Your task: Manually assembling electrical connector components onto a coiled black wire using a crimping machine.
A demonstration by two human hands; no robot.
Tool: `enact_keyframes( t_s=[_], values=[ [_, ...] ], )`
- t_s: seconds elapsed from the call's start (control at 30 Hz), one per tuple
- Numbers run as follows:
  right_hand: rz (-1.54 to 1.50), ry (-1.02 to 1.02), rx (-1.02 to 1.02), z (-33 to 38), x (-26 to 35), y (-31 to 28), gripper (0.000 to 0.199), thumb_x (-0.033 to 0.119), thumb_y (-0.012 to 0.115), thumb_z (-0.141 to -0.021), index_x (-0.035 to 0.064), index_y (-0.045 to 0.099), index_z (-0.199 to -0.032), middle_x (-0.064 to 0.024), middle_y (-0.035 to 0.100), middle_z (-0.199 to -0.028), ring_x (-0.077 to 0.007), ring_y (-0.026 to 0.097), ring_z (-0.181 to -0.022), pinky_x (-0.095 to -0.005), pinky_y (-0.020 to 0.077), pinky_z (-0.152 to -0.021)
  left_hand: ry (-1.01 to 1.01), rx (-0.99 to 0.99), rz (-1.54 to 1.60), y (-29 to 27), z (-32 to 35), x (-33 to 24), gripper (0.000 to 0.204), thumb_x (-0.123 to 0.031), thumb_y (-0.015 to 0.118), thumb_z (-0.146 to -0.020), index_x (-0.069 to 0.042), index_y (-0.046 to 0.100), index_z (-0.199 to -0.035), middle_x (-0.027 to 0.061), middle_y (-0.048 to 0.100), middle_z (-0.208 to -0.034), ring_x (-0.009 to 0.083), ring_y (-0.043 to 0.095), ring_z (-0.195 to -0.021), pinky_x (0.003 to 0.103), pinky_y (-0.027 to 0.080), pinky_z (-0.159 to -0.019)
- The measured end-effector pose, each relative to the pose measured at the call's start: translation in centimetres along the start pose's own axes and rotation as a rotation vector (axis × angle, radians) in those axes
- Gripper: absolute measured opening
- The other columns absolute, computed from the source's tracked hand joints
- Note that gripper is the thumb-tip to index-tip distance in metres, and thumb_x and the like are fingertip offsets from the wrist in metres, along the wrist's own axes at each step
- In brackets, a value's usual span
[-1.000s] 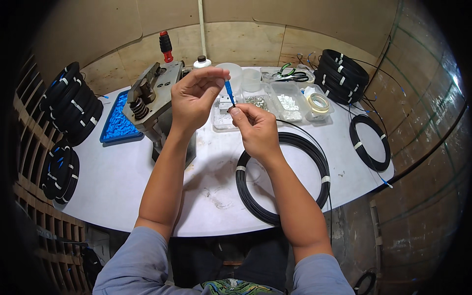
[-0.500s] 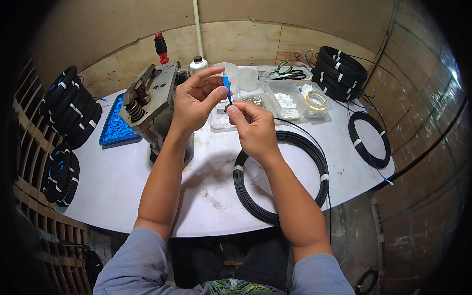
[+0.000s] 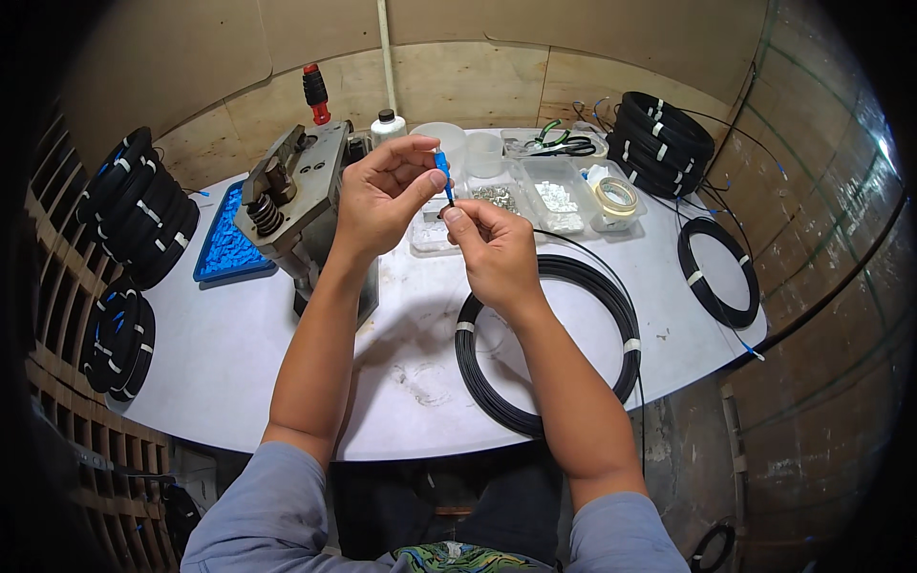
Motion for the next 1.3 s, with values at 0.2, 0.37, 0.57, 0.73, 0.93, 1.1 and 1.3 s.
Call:
enact_keyframes(
  t_s=[0.2, 0.37, 0.57, 0.73, 0.93, 1.1, 1.3],
  values=[
    [-0.02, -0.01, 0.006, -0.1, -0.2, 0.0, 0.021, 0.017, 0.065, -0.098, -0.0023, 0.071, -0.104, -0.0002, 0.065, -0.08, -0.0058, 0.056, -0.073, -0.0217, 0.0463, -0.066, -0.013, 0.002, 0.047, 0.3, -0.1, 0.1, 0.03, 0.0, 0.069, -0.091, 0.002, 0.063, -0.12, 0.0088, 0.071, -0.098, 0.0104, 0.067, -0.09, 0.027, 0.057, -0.078],
    [-0.021, -0.024, 0.027, -0.1, -0.1, 0.0, 0.021, 0.017, 0.065, -0.098, -0.0023, 0.071, -0.104, -0.0004, 0.065, -0.08, -0.006, 0.056, -0.073, -0.0218, 0.0465, -0.067, -0.087, 0.012, 0.23, 0.1, -0.1, 0.9, 0.03, -0.006, 0.065, -0.094, 0.0, 0.062, -0.123, 0.0106, 0.071, -0.107, 0.0145, 0.067, -0.099, 0.03, 0.056, -0.081],
    [-0.05, -0.017, 0.04, -0.1, 0.0, 0.0, 0.021, 0.017, 0.066, -0.098, -0.0022, 0.071, -0.104, -0.0003, 0.064, -0.08, -0.006, 0.055, -0.073, -0.0221, 0.046, -0.067, -0.14, -0.003, 0.309, 0.2, -0.1, 1.0, 0.036, -0.009, 0.068, -0.093, -0.003, 0.06, -0.127, 0.0102, 0.072, -0.106, 0.0133, 0.066, -0.099, 0.029, 0.052, -0.082],
    [-0.054, -0.02, 0.043, -0.2, 0.0, 0.1, 0.021, 0.017, 0.066, -0.098, -0.0021, 0.071, -0.104, -0.0005, 0.064, -0.08, -0.0059, 0.055, -0.072, -0.0221, 0.046, -0.066, -0.172, 0.023, 0.32, 0.1, 0.0, 0.9, 0.038, -0.01, 0.068, -0.093, -0.004, 0.058, -0.13, 0.0093, 0.072, -0.105, 0.0118, 0.064, -0.095, 0.029, 0.051, -0.082],
    [-0.044, -0.019, 0.05, -0.1, -0.1, 0.1, 0.021, 0.017, 0.066, -0.098, -0.0022, 0.071, -0.103, -0.0002, 0.064, -0.08, -0.0057, 0.055, -0.072, -0.0221, 0.046, -0.066, -0.164, 0.002, 0.347, -0.1, -0.1, 0.9, 0.037, -0.01, 0.067, -0.093, -0.005, 0.058, -0.129, 0.0085, 0.072, -0.104, 0.011, 0.063, -0.092, 0.029, 0.05, -0.082],
    [-0.046, -0.014, 0.039, -0.1, -0.1, 0.1, 0.022, 0.018, 0.066, -0.098, -0.0023, 0.071, -0.104, 0.0002, 0.064, -0.079, -0.0054, 0.055, -0.072, -0.0221, 0.0459, -0.066, -0.18, 0.053, 0.358, -0.1, 0.1, 1.0, 0.035, -0.01, 0.067, -0.094, -0.005, 0.059, -0.128, 0.0081, 0.071, -0.103, 0.0111, 0.062, -0.091, 0.029, 0.05, -0.082],
    [-0.027, -0.022, 0.046, -0.1, -0.1, 0.1, 0.022, 0.018, 0.066, -0.098, -0.0023, 0.071, -0.104, 0.0003, 0.064, -0.079, -0.0053, 0.055, -0.072, -0.0218, 0.0456, -0.065, -0.176, 0.031, 0.367, -0.2, 0.0, 1.0, 0.034, -0.01, 0.067, -0.094, -0.005, 0.059, -0.127, 0.0072, 0.07, -0.103, 0.0109, 0.061, -0.091, 0.029, 0.05, -0.082]
  ],
)
Point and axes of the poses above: each hand's wrist, its own z-axis away from the middle knuckle, its own y-axis out of the palm, x = y × z, the point moved 2 cm from there along -z, towards the middle knuckle
